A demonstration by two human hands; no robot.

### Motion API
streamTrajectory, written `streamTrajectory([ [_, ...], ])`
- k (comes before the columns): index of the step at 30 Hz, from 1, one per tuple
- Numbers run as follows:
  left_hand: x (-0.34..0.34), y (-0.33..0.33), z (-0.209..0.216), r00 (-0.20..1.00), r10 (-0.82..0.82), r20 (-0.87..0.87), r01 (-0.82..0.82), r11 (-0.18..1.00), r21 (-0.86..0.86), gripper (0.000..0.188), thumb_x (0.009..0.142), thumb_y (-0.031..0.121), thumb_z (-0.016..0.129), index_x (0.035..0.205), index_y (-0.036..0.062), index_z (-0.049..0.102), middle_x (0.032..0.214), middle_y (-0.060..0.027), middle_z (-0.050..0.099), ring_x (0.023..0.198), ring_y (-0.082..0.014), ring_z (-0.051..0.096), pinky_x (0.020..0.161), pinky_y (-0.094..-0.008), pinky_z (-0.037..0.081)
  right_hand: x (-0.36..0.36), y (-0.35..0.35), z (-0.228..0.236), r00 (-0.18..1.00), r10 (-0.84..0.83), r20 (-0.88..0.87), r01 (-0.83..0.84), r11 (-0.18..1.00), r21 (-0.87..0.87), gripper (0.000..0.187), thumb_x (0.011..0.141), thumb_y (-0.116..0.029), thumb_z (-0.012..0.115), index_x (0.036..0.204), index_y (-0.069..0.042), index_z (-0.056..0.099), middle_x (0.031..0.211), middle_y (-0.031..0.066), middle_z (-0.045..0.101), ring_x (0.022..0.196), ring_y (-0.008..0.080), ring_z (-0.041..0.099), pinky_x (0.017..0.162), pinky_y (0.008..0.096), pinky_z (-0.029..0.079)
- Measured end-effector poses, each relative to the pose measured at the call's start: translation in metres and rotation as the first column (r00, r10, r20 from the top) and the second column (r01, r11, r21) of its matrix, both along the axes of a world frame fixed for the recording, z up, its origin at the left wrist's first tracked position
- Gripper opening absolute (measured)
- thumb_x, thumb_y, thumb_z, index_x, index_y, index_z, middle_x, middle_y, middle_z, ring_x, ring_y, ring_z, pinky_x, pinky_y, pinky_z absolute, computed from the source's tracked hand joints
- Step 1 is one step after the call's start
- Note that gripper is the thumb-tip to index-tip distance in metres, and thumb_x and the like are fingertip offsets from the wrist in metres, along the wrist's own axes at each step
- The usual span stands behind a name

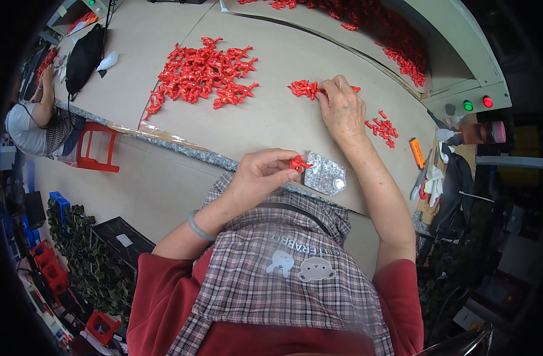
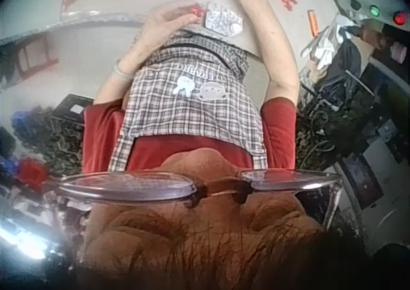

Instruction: The person assembles plastic toy figures by picking up toy bodies and limbs from the table, dipping pieces onto an adhesive pad, joining them together by hand, and wiping the toys with a cloth.

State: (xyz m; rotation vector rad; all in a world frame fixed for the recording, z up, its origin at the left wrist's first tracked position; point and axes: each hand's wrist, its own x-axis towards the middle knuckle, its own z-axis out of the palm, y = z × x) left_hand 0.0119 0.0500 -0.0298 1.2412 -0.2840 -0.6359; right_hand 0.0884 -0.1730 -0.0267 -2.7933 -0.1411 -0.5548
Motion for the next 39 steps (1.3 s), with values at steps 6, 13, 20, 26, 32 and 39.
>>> streamTrajectory([
  [6, 0.001, 0.001, -0.001, 0.996, -0.027, -0.082, 0.027, 1.000, 0.009, 0.028, 0.089, -0.001, 0.067, 0.117, -0.0041, 0.061, 0.106, -0.0100, 0.069, 0.095, -0.0160, 0.068, 0.087, -0.0272, 0.055, -0.015, -0.003, 0.012, 0.998, 0.066, 0.011, -0.067, 0.954, 0.292, 0.013, 0.084, -0.010, 0.070, 0.094, -0.002, 0.068, 0.090, 0.0098, 0.064, 0.074, 0.0253, 0.066, 0.066, 0.0380, 0.054],
  [13, 0.001, -0.003, 0.008, 0.992, -0.054, -0.117, 0.046, 0.997, -0.066, 0.033, 0.088, 0.001, 0.069, 0.120, -0.0008, 0.061, 0.101, -0.0060, 0.068, 0.093, -0.0129, 0.067, 0.085, -0.0260, 0.055, -0.064, -0.012, 0.025, 0.927, 0.242, -0.286, 0.120, 0.533, 0.838, 0.012, 0.095, -0.010, 0.061, 0.101, -0.001, 0.067, 0.085, 0.0029, 0.065, 0.070, 0.0074, 0.058, 0.062, 0.0231, 0.048],
  [20, -0.001, -0.006, 0.015, 0.944, -0.214, -0.252, 0.191, 0.975, -0.115, 0.046, 0.089, 0.004, 0.068, 0.134, 0.0019, 0.055, 0.092, -0.0037, 0.067, 0.081, -0.0111, 0.065, 0.079, -0.0259, 0.056, -0.116, -0.029, 0.032, 0.876, 0.404, -0.263, 0.284, 0.009, 0.959, 0.016, 0.096, -0.009, 0.060, 0.109, 0.000, 0.061, 0.086, 0.0040, 0.065, 0.069, 0.0072, 0.057, 0.064, 0.0211, 0.047],
  [26, -0.004, -0.014, 0.014, 0.917, -0.281, -0.285, 0.257, 0.959, -0.118, 0.039, 0.090, 0.006, 0.067, 0.128, 0.0005, 0.059, 0.095, -0.0060, 0.067, 0.081, -0.0130, 0.066, 0.078, -0.0268, 0.056, -0.143, -0.032, 0.036, 0.897, 0.385, -0.219, 0.278, -0.104, 0.955, 0.018, 0.095, -0.007, 0.061, 0.111, 0.002, 0.061, 0.088, 0.0064, 0.068, 0.072, 0.0091, 0.060, 0.065, 0.0218, 0.049],
  [32, -0.007, -0.019, 0.024, 0.917, -0.292, -0.272, 0.267, 0.955, -0.125, 0.033, 0.093, 0.006, 0.061, 0.125, -0.0004, 0.058, 0.113, -0.0140, 0.065, 0.087, -0.0176, 0.068, 0.080, -0.0270, 0.056, -0.164, -0.043, 0.026, 0.924, 0.273, -0.267, 0.287, -0.036, 0.957, 0.019, 0.095, -0.007, 0.062, 0.110, 0.003, 0.064, 0.086, 0.0077, 0.068, 0.070, 0.0092, 0.060, 0.064, 0.0228, 0.050],
  [39, -0.009, -0.021, 0.026, 0.927, -0.277, -0.255, 0.251, 0.959, -0.131, 0.023, 0.095, 0.008, 0.060, 0.117, -0.0007, 0.060, 0.118, -0.0166, 0.063, 0.091, -0.0201, 0.070, 0.082, -0.0277, 0.056, -0.172, -0.044, 0.020, 0.931, 0.233, -0.280, 0.282, 0.023, 0.959, 0.015, 0.094, -0.005, 0.062, 0.105, 0.004, 0.067, 0.085, 0.0101, 0.069, 0.068, 0.0100, 0.063, 0.062, 0.0228, 0.051],
])
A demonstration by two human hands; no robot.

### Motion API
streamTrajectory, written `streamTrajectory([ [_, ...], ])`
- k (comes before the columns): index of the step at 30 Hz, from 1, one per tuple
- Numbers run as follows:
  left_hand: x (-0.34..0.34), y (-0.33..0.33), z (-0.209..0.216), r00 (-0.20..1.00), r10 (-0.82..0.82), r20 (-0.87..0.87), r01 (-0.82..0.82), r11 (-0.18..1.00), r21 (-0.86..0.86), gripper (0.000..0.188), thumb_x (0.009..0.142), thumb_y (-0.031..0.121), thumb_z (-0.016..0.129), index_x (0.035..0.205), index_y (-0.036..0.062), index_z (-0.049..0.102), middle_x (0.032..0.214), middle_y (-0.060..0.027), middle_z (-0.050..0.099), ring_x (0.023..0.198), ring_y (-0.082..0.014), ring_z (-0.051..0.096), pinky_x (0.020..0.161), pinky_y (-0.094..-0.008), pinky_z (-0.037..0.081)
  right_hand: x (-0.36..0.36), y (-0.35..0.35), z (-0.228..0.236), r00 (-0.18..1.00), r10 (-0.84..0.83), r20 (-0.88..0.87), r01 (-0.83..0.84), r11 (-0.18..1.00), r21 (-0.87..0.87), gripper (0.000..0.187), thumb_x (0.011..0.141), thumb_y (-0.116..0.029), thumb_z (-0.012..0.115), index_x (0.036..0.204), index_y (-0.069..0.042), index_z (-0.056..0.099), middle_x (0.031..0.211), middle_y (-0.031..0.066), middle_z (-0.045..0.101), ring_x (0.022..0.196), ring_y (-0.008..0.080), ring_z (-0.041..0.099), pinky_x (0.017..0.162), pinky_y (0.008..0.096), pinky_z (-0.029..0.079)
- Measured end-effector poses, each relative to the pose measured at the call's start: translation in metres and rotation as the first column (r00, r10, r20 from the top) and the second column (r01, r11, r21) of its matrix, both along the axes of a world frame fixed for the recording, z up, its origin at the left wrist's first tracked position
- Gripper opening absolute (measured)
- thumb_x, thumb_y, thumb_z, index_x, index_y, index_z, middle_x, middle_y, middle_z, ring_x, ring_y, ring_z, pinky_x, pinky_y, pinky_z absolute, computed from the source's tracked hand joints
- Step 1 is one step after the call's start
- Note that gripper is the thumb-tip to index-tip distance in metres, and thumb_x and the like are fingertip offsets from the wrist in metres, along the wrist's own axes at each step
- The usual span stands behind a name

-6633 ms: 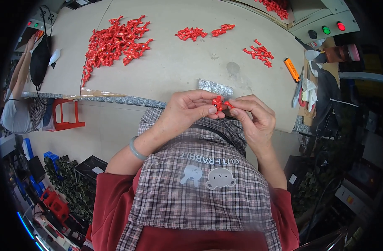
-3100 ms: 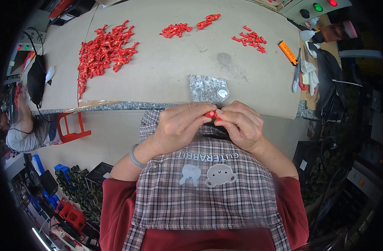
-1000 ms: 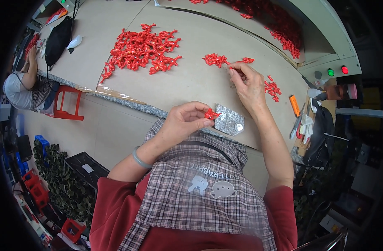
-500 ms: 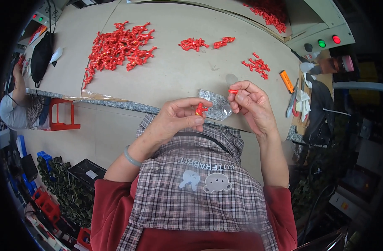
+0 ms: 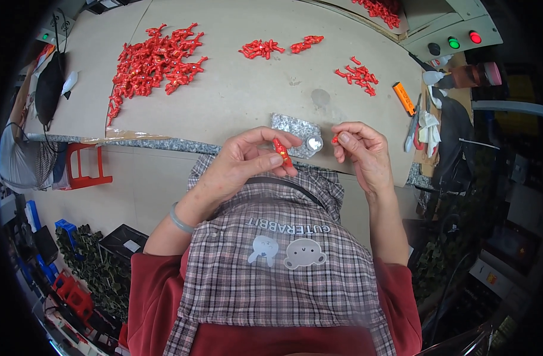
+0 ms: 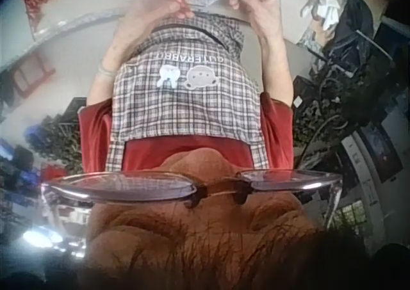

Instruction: The person assembles plastic toy figures by picking up toy bodies and limbs from the table, dipping pieces onto an adhesive pad, joining them together by hand, and wiping the toys with a cloth.

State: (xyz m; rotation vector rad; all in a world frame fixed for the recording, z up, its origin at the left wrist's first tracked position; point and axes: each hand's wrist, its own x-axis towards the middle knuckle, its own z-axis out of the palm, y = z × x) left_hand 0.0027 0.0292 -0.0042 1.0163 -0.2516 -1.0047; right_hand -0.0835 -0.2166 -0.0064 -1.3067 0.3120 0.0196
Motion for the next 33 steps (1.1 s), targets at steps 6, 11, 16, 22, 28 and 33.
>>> streamTrajectory([
  [6, 0.001, 0.004, -0.015, 1.000, -0.002, 0.009, 0.003, 0.999, -0.052, 0.018, 0.094, 0.006, 0.063, 0.111, 0.0001, 0.060, 0.105, -0.0118, 0.067, 0.087, -0.0167, 0.069, 0.077, -0.0251, 0.056, -0.005, 0.002, -0.005, 0.999, -0.001, -0.039, -0.004, 0.993, -0.120, 0.015, 0.093, -0.001, 0.062, 0.106, 0.005, 0.065, 0.087, 0.0125, 0.070, 0.070, 0.0128, 0.065, 0.062, 0.0226, 0.053],
  [11, 0.001, 0.003, -0.011, 1.000, -0.014, 0.022, 0.013, 0.999, 0.037, 0.019, 0.094, 0.007, 0.062, 0.112, -0.0012, 0.062, 0.096, -0.0086, 0.069, 0.085, -0.0157, 0.069, 0.077, -0.0248, 0.055, -0.008, 0.014, -0.005, 0.997, -0.063, -0.036, 0.050, 0.955, -0.292, 0.008, 0.091, 0.000, 0.064, 0.097, 0.003, 0.067, 0.084, 0.0082, 0.069, 0.070, 0.0110, 0.066, 0.061, 0.0233, 0.054],
  [16, 0.000, 0.002, -0.011, 0.999, -0.003, 0.035, 0.002, 1.000, 0.027, 0.020, 0.094, 0.006, 0.062, 0.113, -0.0016, 0.063, 0.098, -0.0091, 0.068, 0.087, -0.0162, 0.069, 0.078, -0.0255, 0.055, -0.004, 0.021, 0.003, 0.977, 0.100, 0.190, 0.096, 0.588, -0.803, 0.011, 0.083, 0.005, 0.067, 0.093, 0.000, 0.068, 0.083, 0.0075, 0.066, 0.068, 0.0144, 0.066, 0.060, 0.0266, 0.052],
  [22, 0.000, 0.004, -0.013, 0.999, -0.026, 0.030, 0.026, 1.000, 0.009, 0.020, 0.094, 0.006, 0.062, 0.113, -0.0013, 0.062, 0.099, -0.0091, 0.068, 0.087, -0.0158, 0.069, 0.079, -0.0253, 0.055, -0.005, 0.022, 0.004, 0.966, 0.183, 0.184, 0.073, 0.490, -0.868, 0.013, 0.082, 0.006, 0.068, 0.093, 0.000, 0.069, 0.086, 0.0089, 0.066, 0.069, 0.0146, 0.064, 0.059, 0.0252, 0.051],
  [28, 0.000, 0.004, -0.015, 0.998, -0.048, 0.033, 0.048, 0.999, 0.013, 0.020, 0.094, 0.007, 0.061, 0.113, -0.0011, 0.062, 0.099, -0.0083, 0.067, 0.088, -0.0144, 0.069, 0.079, -0.0247, 0.055, -0.004, 0.021, 0.002, 0.942, 0.238, 0.234, 0.107, 0.450, -0.887, 0.016, 0.080, 0.007, 0.068, 0.093, -0.001, 0.069, 0.087, 0.0100, 0.066, 0.072, 0.0180, 0.065, 0.060, 0.0265, 0.052],
  [33, 0.000, 0.004, -0.017, 0.998, -0.051, 0.038, 0.051, 0.999, 0.008, 0.021, 0.094, 0.007, 0.061, 0.113, -0.0013, 0.061, 0.100, -0.0080, 0.067, 0.088, -0.0137, 0.068, 0.079, -0.0243, 0.054, -0.006, 0.019, 0.007, 0.945, 0.262, 0.195, 0.065, 0.436, -0.898, 0.016, 0.079, 0.007, 0.068, 0.094, 0.002, 0.069, 0.089, 0.0109, 0.065, 0.074, 0.0209, 0.067, 0.062, 0.0301, 0.053],
])
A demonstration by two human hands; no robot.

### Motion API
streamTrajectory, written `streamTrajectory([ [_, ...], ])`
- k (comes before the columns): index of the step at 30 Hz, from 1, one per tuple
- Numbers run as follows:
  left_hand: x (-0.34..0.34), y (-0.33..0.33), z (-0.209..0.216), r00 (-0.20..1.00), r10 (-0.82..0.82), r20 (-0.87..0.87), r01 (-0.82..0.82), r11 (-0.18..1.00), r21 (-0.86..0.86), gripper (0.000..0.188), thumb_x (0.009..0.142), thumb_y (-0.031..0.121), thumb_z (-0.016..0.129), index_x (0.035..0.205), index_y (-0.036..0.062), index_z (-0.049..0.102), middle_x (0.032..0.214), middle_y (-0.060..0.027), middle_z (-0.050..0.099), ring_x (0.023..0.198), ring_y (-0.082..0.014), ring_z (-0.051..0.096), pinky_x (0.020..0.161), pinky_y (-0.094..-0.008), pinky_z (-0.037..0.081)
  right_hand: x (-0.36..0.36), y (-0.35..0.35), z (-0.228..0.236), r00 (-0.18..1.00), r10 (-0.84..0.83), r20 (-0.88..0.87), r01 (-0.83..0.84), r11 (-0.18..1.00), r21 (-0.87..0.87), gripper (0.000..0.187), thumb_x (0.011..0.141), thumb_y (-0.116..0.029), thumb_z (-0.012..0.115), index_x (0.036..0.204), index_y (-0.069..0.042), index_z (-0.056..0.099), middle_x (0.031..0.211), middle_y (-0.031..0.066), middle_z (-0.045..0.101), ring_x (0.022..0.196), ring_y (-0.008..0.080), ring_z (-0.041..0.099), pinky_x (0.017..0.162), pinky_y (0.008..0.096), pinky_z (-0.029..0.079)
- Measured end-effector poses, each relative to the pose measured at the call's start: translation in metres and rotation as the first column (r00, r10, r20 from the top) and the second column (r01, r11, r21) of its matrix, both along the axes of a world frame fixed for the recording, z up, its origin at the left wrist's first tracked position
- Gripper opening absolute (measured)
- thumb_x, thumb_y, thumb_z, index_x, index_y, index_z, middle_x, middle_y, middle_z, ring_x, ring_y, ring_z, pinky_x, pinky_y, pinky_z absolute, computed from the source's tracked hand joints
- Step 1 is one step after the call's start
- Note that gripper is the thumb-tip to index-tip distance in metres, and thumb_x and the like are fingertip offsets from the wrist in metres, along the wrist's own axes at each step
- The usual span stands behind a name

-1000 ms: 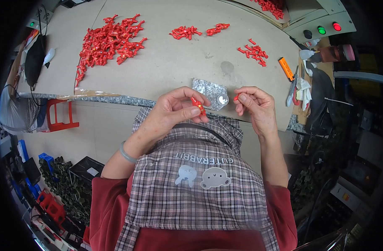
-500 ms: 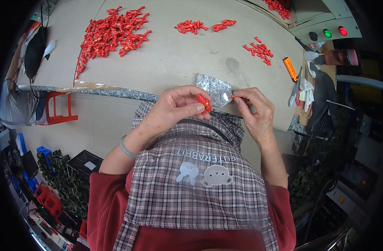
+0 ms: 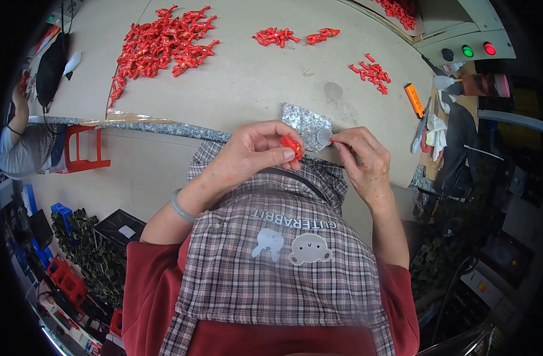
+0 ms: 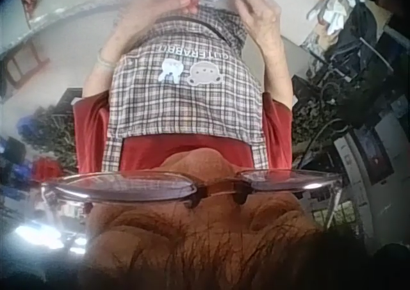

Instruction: The person assembles plastic toy figures by picking up toy bodies and limbs from the table, dipping pieces onto an adhesive pad, joining them together by hand, and wiping the toys with a cloth.

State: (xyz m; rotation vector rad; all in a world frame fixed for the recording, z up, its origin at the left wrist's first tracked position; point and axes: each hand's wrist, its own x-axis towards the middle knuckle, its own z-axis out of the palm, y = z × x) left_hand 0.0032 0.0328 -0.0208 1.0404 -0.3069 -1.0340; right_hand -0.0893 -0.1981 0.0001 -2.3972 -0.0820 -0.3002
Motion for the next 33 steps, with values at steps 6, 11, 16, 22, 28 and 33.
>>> streamTrajectory([
  [6, 0.000, -0.001, 0.002, 1.000, 0.002, 0.014, -0.002, 1.000, 0.014, 0.019, 0.094, 0.007, 0.061, 0.112, -0.0001, 0.063, 0.101, -0.0069, 0.067, 0.086, -0.0124, 0.067, 0.079, -0.0246, 0.054, 0.001, 0.000, 0.005, 0.999, -0.012, -0.031, 0.013, 1.000, 0.021, 0.015, 0.079, 0.006, 0.069, 0.093, 0.001, 0.069, 0.086, 0.0107, 0.065, 0.069, 0.0194, 0.065, 0.058, 0.0287, 0.052],
  [11, -0.002, -0.002, 0.004, 1.000, 0.010, -0.029, -0.009, 0.999, 0.045, 0.019, 0.092, 0.007, 0.063, 0.110, -0.0002, 0.063, 0.102, -0.0084, 0.067, 0.085, -0.0121, 0.064, 0.080, -0.0262, 0.054, 0.004, 0.004, 0.003, 0.999, -0.027, -0.019, 0.028, 0.999, 0.022, 0.013, 0.080, 0.005, 0.070, 0.091, 0.001, 0.068, 0.080, 0.0101, 0.064, 0.062, 0.0184, 0.063, 0.054, 0.0279, 0.050],
  [16, -0.003, -0.002, 0.003, 0.999, 0.001, -0.032, 0.001, 0.999, 0.051, 0.019, 0.092, 0.007, 0.063, 0.110, 0.0001, 0.063, 0.100, -0.0076, 0.067, 0.082, -0.0107, 0.062, 0.078, -0.0251, 0.054, 0.003, 0.005, 0.002, 0.999, -0.033, -0.001, 0.033, 0.998, -0.057, 0.012, 0.078, 0.005, 0.071, 0.089, 0.001, 0.067, 0.076, 0.0099, 0.063, 0.061, 0.0190, 0.062, 0.053, 0.0292, 0.050],
  [22, -0.002, -0.001, -0.001, 1.000, -0.013, 0.020, 0.011, 0.997, 0.073, 0.022, 0.094, 0.011, 0.062, 0.114, 0.0023, 0.063, 0.093, -0.0030, 0.066, 0.077, -0.0092, 0.063, 0.071, -0.0217, 0.052, 0.003, 0.006, 0.006, 0.999, 0.004, 0.042, -0.002, 0.998, -0.067, 0.015, 0.078, 0.007, 0.070, 0.091, 0.002, 0.067, 0.082, 0.0112, 0.063, 0.069, 0.0231, 0.065, 0.059, 0.0314, 0.053],
  [28, -0.002, -0.002, 0.003, 1.000, -0.010, 0.016, 0.009, 0.998, 0.069, 0.022, 0.095, 0.013, 0.062, 0.114, 0.0025, 0.063, 0.093, -0.0033, 0.065, 0.076, -0.0103, 0.064, 0.068, -0.0217, 0.052, 0.002, 0.002, 0.006, 0.990, 0.129, 0.061, -0.118, 0.979, -0.163, 0.017, 0.077, 0.007, 0.070, 0.093, 0.001, 0.067, 0.086, 0.0113, 0.064, 0.074, 0.0263, 0.066, 0.065, 0.0337, 0.055],
  [33, -0.003, -0.003, 0.003, 1.000, -0.006, 0.011, 0.006, 0.999, 0.045, 0.023, 0.095, 0.012, 0.061, 0.117, 0.0023, 0.062, 0.093, -0.0033, 0.065, 0.077, -0.0110, 0.065, 0.069, -0.0226, 0.053, 0.001, 0.001, 0.011, 1.000, 0.018, -0.013, -0.018, 1.000, -0.008, 0.015, 0.080, 0.006, 0.068, 0.094, 0.001, 0.067, 0.083, 0.0098, 0.065, 0.071, 0.0200, 0.066, 0.062, 0.0296, 0.054],
])
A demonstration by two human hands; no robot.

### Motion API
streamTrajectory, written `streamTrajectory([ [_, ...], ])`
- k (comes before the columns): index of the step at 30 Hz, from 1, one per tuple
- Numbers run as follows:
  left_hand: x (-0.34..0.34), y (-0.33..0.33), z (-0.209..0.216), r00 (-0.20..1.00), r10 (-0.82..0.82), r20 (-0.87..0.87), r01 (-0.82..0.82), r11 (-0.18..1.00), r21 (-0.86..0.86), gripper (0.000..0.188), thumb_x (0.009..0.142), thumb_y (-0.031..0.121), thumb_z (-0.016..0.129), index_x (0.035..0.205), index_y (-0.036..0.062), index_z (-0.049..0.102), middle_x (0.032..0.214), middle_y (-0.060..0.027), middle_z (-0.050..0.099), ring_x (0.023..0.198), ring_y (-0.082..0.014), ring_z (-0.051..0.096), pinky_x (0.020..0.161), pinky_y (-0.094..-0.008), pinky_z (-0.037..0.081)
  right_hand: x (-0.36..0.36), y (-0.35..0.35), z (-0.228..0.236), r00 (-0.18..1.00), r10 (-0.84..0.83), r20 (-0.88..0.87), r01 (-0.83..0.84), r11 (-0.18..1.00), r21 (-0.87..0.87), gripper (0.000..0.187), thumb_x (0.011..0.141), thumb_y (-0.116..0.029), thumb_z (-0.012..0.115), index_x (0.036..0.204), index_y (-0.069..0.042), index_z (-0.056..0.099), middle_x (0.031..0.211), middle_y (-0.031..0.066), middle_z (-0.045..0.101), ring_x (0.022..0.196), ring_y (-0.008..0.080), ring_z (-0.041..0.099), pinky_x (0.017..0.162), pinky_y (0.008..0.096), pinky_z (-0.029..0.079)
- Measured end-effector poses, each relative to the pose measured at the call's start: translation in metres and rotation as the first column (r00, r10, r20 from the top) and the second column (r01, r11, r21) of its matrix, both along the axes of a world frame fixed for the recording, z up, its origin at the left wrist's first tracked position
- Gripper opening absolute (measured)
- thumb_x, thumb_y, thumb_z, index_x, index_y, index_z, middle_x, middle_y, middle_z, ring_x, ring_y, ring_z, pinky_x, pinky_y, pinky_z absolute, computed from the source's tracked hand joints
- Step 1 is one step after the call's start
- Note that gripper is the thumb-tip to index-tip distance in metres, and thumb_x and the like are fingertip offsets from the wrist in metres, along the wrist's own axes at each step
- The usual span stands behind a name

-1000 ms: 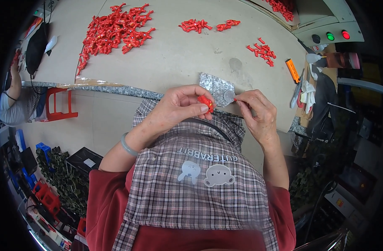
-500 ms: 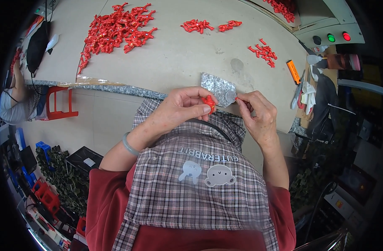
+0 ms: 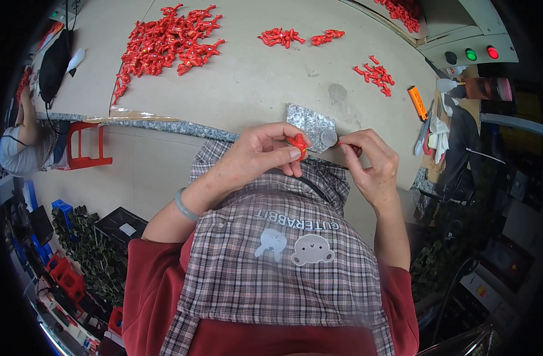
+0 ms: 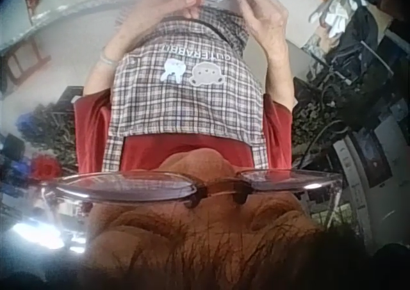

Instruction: The person assembles plastic toy figures by picking up toy bodies and limbs from the table, dipping pieces onto an adhesive pad, joining them together by hand, and wiping the toys with a cloth.

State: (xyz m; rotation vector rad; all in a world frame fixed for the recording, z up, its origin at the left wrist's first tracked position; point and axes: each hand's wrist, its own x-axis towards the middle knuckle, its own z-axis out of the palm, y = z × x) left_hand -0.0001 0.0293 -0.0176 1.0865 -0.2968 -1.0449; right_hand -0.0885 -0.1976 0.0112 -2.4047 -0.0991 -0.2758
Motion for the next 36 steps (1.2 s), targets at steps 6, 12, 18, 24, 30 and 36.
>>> streamTrajectory([
  [6, 0.000, -0.004, 0.004, 1.000, -0.003, -0.026, 0.004, 1.000, 0.021, 0.021, 0.095, 0.010, 0.062, 0.114, 0.0024, 0.059, 0.096, -0.0073, 0.066, 0.078, -0.0134, 0.066, 0.070, -0.0245, 0.054, -0.006, -0.001, -0.012, 0.963, -0.144, -0.228, 0.243, 0.830, 0.502, 0.011, 0.088, 0.002, 0.064, 0.099, 0.003, 0.066, 0.085, 0.0078, 0.069, 0.072, 0.0106, 0.065, 0.062, 0.0245, 0.055],
  [12, 0.000, -0.004, 0.003, 0.999, -0.008, -0.033, 0.009, 1.000, 0.007, 0.018, 0.094, 0.011, 0.062, 0.111, 0.0039, 0.059, 0.095, -0.0066, 0.065, 0.078, -0.0125, 0.064, 0.070, -0.0240, 0.052, -0.006, 0.001, -0.011, 0.949, -0.056, -0.311, 0.282, 0.593, 0.755, 0.015, 0.091, 0.001, 0.063, 0.106, 0.005, 0.063, 0.090, 0.0110, 0.070, 0.074, 0.0122, 0.067, 0.066, 0.0234, 0.057],
  [18, 0.000, -0.004, 0.003, 1.000, -0.026, 0.002, 0.026, 1.000, -0.017, 0.025, 0.097, 0.015, 0.061, 0.119, 0.0057, 0.057, 0.096, -0.0014, 0.063, 0.087, -0.0083, 0.060, 0.075, -0.0214, 0.049, -0.011, 0.008, -0.006, 0.963, -0.075, -0.258, 0.248, 0.617, 0.746, 0.014, 0.090, 0.002, 0.064, 0.104, 0.005, 0.064, 0.090, 0.0123, 0.070, 0.073, 0.0128, 0.067, 0.065, 0.0232, 0.057],
  [24, -0.005, -0.007, 0.000, 0.997, 0.006, 0.075, 0.002, 0.995, -0.097, 0.026, 0.099, 0.018, 0.059, 0.121, 0.0044, 0.054, 0.102, -0.0016, 0.062, 0.089, -0.0099, 0.060, 0.076, -0.0234, 0.050, -0.010, 0.017, -0.001, 0.992, -0.079, -0.103, 0.125, 0.798, 0.590, 0.010, 0.083, 0.003, 0.069, 0.093, 0.002, 0.070, 0.083, 0.0089, 0.067, 0.071, 0.0134, 0.064, 0.061, 0.0243, 0.051],
  [30, -0.004, -0.006, 0.004, 0.997, -0.037, 0.075, 0.043, 0.996, -0.084, 0.022, 0.098, 0.016, 0.059, 0.117, 0.0038, 0.056, 0.100, -0.0057, 0.064, 0.084, -0.0121, 0.063, 0.070, -0.0239, 0.050, -0.012, 0.028, -0.002, 0.997, -0.073, -0.028, 0.076, 0.829, 0.553, 0.012, 0.077, 0.001, 0.075, 0.088, 0.000, 0.072, 0.081, 0.0088, 0.067, 0.074, 0.0165, 0.065, 0.064, 0.0265, 0.050],
  [36, -0.004, -0.006, 0.005, 0.994, -0.058, 0.092, 0.059, 0.998, -0.009, 0.026, 0.097, 0.013, 0.059, 0.121, 0.0035, 0.056, 0.099, -0.0032, 0.064, 0.082, -0.0083, 0.058, 0.071, -0.0208, 0.048, -0.010, 0.029, -0.002, 0.998, -0.062, 0.008, 0.049, 0.862, 0.505, 0.012, 0.076, 0.000, 0.077, 0.087, -0.001, 0.072, 0.080, 0.0087, 0.068, 0.072, 0.0174, 0.066, 0.063, 0.0272, 0.051],
])
